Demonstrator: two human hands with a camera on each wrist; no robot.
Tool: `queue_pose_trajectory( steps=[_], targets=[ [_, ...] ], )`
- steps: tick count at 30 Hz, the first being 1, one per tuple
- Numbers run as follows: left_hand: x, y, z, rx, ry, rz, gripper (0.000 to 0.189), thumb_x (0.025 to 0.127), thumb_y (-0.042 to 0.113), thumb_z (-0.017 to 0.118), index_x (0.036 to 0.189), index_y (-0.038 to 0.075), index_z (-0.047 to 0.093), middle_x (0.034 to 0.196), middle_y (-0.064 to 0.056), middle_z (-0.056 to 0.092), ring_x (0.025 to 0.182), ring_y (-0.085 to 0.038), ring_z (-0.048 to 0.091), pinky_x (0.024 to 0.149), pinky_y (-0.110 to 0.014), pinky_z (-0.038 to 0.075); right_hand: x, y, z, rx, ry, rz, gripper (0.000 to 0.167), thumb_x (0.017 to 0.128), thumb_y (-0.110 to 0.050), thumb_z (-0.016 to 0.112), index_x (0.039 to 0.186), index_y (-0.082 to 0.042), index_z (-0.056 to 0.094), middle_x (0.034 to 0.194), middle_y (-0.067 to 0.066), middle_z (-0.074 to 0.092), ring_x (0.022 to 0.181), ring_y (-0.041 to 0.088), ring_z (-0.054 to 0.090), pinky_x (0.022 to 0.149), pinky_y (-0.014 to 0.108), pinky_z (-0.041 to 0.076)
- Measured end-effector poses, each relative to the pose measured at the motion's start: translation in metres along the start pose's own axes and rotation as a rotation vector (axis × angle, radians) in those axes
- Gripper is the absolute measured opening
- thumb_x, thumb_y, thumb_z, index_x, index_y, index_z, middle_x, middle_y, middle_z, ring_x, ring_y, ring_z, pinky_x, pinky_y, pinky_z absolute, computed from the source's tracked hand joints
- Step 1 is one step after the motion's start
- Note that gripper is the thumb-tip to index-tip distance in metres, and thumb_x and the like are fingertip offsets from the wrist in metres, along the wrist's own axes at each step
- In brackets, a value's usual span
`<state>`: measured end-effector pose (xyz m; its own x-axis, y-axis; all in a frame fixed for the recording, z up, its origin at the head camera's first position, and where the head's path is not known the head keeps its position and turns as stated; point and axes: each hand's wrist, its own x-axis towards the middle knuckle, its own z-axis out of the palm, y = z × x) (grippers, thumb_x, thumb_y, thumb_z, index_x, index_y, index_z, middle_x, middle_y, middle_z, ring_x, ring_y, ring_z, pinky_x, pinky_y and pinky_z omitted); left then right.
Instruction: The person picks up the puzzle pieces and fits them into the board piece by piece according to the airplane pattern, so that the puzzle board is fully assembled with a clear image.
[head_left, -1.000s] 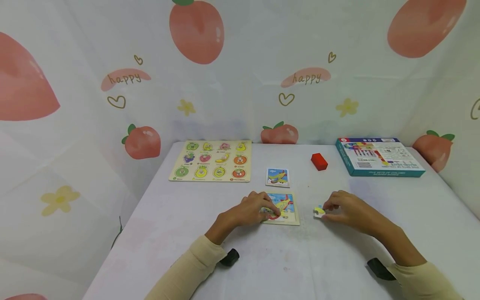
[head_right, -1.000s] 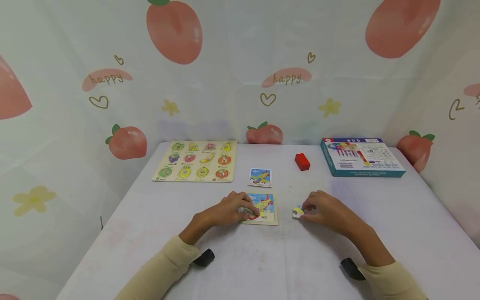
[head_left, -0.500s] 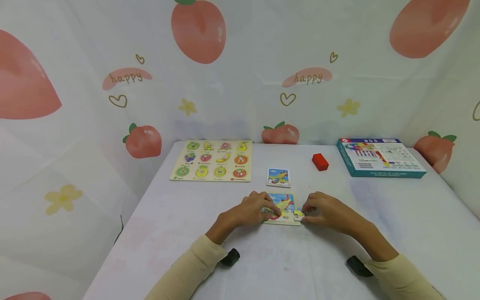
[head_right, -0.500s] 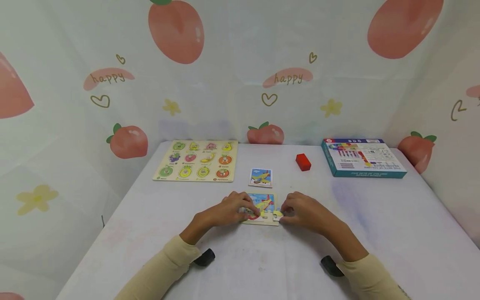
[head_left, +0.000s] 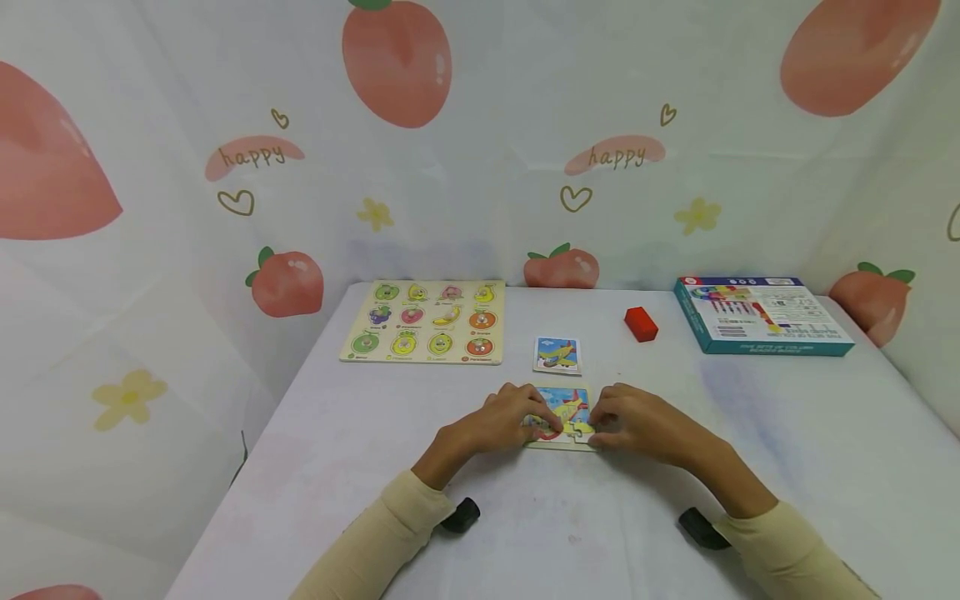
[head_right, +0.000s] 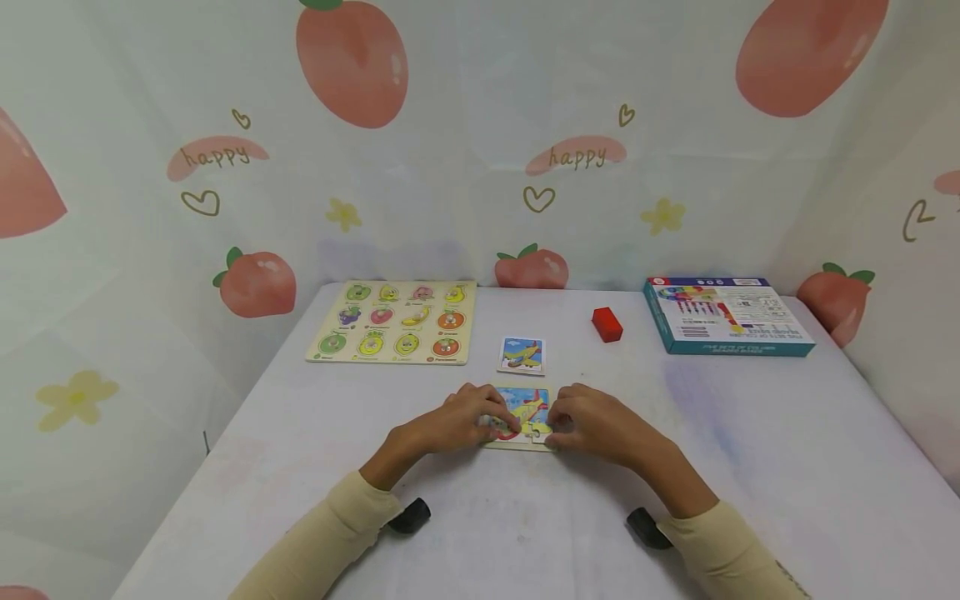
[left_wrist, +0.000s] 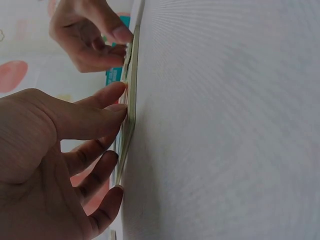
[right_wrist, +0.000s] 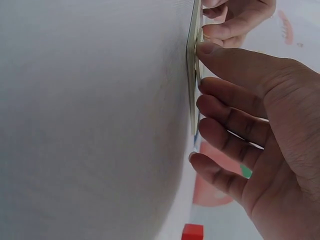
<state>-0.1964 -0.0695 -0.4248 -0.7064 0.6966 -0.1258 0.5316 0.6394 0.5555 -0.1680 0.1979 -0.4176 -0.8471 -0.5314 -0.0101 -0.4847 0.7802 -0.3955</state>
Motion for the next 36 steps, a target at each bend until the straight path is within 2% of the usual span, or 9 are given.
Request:
queue_pose_trajectory(
  steps=[5,17,25,30,36],
  targets=[
    [-0.0014,0.0012,-0.001,0.0,0.005,0.009,0.027,0.102,0.016,0.071,0.122,0.031,0.08,0.13,0.005,0.063,0.117,-0.016,0.048,0.1,-0.039,0.039,0.0018,-0.001,-0.0007,0.011,-0.013,0.005,0.023,0.089,-0.036,0.086,0.103,-0.019,0.082,0.097,-0.012,0.068,0.099,0.011,0.063,0.094,0.044,0.059],
    [-0.0017,0.0013,-0.0007,-0.004,0.01,0.011,0.028,0.102,0.014,0.071,0.122,0.03,0.081,0.13,0.004,0.063,0.118,-0.016,0.048,0.1,-0.039,0.039,0.0077,-0.0029,0.0017,0.06,-0.049,0.019,0.022,0.089,-0.038,0.086,0.102,-0.021,0.082,0.095,-0.014,0.067,0.094,0.009,0.06,0.088,0.036,0.057],
    [-0.0009,0.002,-0.0007,-0.001,0.001,0.003,0.027,0.102,0.015,0.07,0.122,0.03,0.081,0.131,0.004,0.063,0.119,-0.016,0.048,0.1,-0.039,0.039,0.0072,-0.0036,0.0023,0.071,-0.044,0.048,0.02,0.089,-0.035,0.087,0.101,-0.02,0.082,0.097,-0.011,0.069,0.097,0.012,0.061,0.09,0.039,0.058],
    [-0.0005,0.0014,0.0003,-0.003,-0.001,-0.003,0.027,0.102,0.015,0.07,0.122,0.03,0.081,0.13,0.004,0.063,0.119,-0.016,0.047,0.098,-0.038,0.039,0.0074,-0.0033,0.0031,0.065,-0.039,0.04,0.023,0.089,-0.035,0.087,0.105,-0.02,0.081,0.099,-0.011,0.068,0.099,0.012,0.062,0.091,0.04,0.058],
    [-0.0007,0.0022,-0.0007,0.009,-0.001,-0.004,0.027,0.103,0.015,0.07,0.123,0.03,0.08,0.131,0.004,0.063,0.12,-0.016,0.048,0.104,-0.041,0.04,0.0074,-0.0035,0.0025,0.064,-0.037,0.018,0.027,0.09,-0.035,0.086,0.112,-0.02,0.081,0.102,-0.01,0.067,0.101,0.013,0.061,0.091,0.04,0.057]
  ],
)
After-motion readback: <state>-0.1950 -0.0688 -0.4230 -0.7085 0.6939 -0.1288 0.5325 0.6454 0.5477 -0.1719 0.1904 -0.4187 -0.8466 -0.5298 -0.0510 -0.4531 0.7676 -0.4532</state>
